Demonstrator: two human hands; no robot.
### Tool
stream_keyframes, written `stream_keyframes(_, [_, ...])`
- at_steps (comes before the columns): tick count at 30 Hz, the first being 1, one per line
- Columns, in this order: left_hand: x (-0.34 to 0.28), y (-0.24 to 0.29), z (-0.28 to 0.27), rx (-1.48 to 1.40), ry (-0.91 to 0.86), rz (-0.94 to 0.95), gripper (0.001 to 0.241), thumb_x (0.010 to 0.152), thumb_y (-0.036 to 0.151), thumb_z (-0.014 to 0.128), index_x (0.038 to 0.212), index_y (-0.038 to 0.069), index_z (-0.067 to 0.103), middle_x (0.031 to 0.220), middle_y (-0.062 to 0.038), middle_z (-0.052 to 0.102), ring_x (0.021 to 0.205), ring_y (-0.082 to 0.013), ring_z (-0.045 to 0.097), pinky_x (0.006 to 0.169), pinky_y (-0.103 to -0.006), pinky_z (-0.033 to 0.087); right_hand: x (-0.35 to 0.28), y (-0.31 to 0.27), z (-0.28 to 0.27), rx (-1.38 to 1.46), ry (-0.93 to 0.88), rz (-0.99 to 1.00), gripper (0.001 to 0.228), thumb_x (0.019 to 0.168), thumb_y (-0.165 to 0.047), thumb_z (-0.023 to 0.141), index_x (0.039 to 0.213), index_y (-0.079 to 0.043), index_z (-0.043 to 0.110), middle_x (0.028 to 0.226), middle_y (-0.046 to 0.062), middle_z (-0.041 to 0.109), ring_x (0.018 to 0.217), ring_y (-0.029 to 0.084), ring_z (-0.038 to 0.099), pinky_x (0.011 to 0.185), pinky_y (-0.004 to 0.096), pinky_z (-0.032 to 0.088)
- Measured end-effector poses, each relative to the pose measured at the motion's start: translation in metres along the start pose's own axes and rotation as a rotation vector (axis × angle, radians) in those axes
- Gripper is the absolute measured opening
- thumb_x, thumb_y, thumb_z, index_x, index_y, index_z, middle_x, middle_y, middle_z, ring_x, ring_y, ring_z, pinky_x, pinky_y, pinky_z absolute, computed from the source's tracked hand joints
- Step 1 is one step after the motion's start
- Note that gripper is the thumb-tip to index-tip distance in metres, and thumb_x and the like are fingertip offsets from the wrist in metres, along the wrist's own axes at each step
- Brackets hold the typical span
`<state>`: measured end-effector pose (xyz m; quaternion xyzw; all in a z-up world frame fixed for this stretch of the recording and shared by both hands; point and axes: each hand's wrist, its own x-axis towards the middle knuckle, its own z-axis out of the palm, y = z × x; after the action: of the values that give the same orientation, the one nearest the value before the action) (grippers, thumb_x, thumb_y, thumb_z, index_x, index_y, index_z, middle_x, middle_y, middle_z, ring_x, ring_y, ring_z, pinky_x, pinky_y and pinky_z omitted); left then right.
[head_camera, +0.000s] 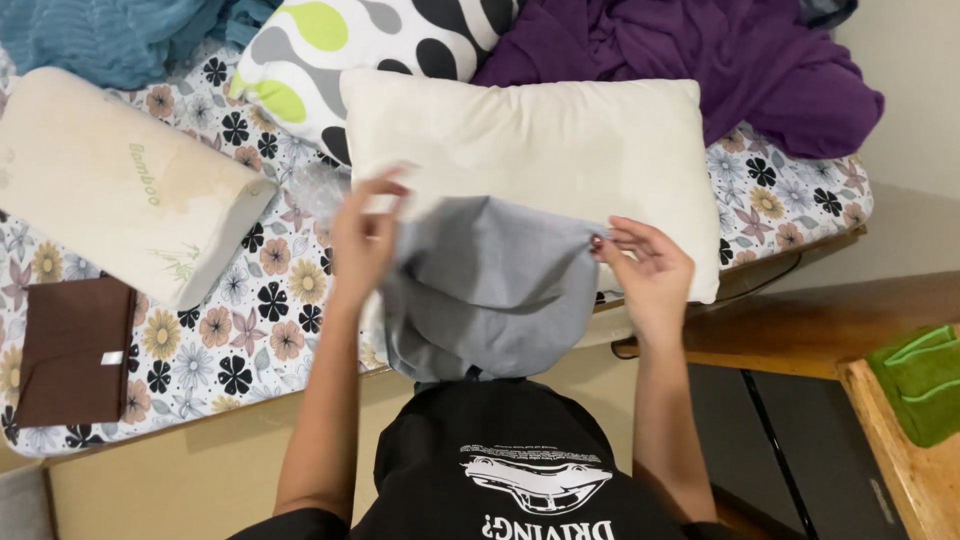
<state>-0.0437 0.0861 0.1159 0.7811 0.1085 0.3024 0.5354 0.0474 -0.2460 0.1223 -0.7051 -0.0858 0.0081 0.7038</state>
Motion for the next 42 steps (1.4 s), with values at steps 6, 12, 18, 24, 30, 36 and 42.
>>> stream_keyframes(6, [-0.027,0.047,0.054,-0.109,-0.386,0.026,0.033,0.088,0.009,0.081,0.120,0.008,0.074,0.111,-0.005,0.070,0.072,-0.0043,0.059,0.055,-0.0174,0.049,-0.011,-0.017,0.039,0.093,-0.160,0.011,0.025,0.093,0.007,0.071,0.118,0.009,0.070,0.105,0.012,0.070,0.092,0.015,0.070,0.081,0.026,0.061])
stream_keyframes(12, [-0.024,0.029,0.024,-0.026,-0.520,-0.149,0.050,0.069,0.023,0.094,0.114,0.012,0.076,0.090,-0.001,0.074,0.055,-0.0061,0.041,0.049,-0.0224,0.038,0.002,-0.002,0.005,0.032,-0.255,0.070,0.016,0.099,-0.003,0.070,0.111,0.007,0.075,0.100,0.013,0.073,0.086,0.017,0.072,0.080,0.027,0.063])
stream_keyframes(18, [-0.025,0.028,0.034,-0.052,-0.457,0.007,0.049,0.078,0.022,0.091,0.124,0.014,0.074,0.118,-0.002,0.072,0.064,-0.0039,0.045,0.054,-0.0203,0.042,-0.002,-0.003,0.028,-0.194,-0.222,0.160,0.014,0.098,-0.009,0.069,0.103,0.003,0.076,0.081,0.008,0.076,0.071,0.015,0.074,0.067,0.027,0.062])
stream_keyframes(24, [-0.035,0.021,0.075,-0.216,-0.590,0.010,0.055,0.081,0.020,0.085,0.131,0.010,0.066,0.122,-0.006,0.067,0.078,-0.0047,0.046,0.060,-0.0212,0.046,-0.019,-0.031,0.055,-0.185,-0.302,-0.076,0.011,0.097,-0.003,0.071,0.102,0.005,0.076,0.090,0.009,0.074,0.080,0.012,0.074,0.071,0.024,0.059])
stream_keyframes(30, [-0.038,-0.005,0.076,-0.266,-0.651,-0.182,0.029,0.083,0.016,0.087,0.106,0.002,0.076,0.082,-0.002,0.070,0.061,-0.0020,0.045,0.056,-0.0213,0.039,-0.014,-0.026,0.041,-0.378,-0.143,-0.001,0.012,0.099,-0.007,0.068,0.101,0.002,0.076,0.085,0.007,0.075,0.072,0.012,0.074,0.061,0.022,0.056])
stream_keyframes(36, [-0.033,0.019,0.057,-0.113,-0.598,-0.166,0.044,0.076,0.023,0.091,0.110,0.003,0.074,0.094,-0.007,0.066,0.076,-0.0119,0.052,0.060,-0.0263,0.042,-0.006,0.012,0.029,-0.158,-0.144,-0.062,0.016,0.110,-0.009,0.059,0.106,0.006,0.064,0.089,0.009,0.071,0.074,0.013,0.070,0.059,0.023,0.052])
stream_keyframes(42, [-0.039,0.007,0.003,0.115,-0.624,-0.099,0.072,0.056,0.034,0.097,0.117,0.008,0.068,0.118,-0.012,0.064,0.101,-0.0245,0.064,0.073,-0.0364,0.058,0.006,0.048,-0.007,-0.068,-0.076,0.126,0.018,0.111,-0.017,0.046,0.109,-0.001,0.054,0.075,0.007,0.066,0.060,0.016,0.070,0.050,0.025,0.054])
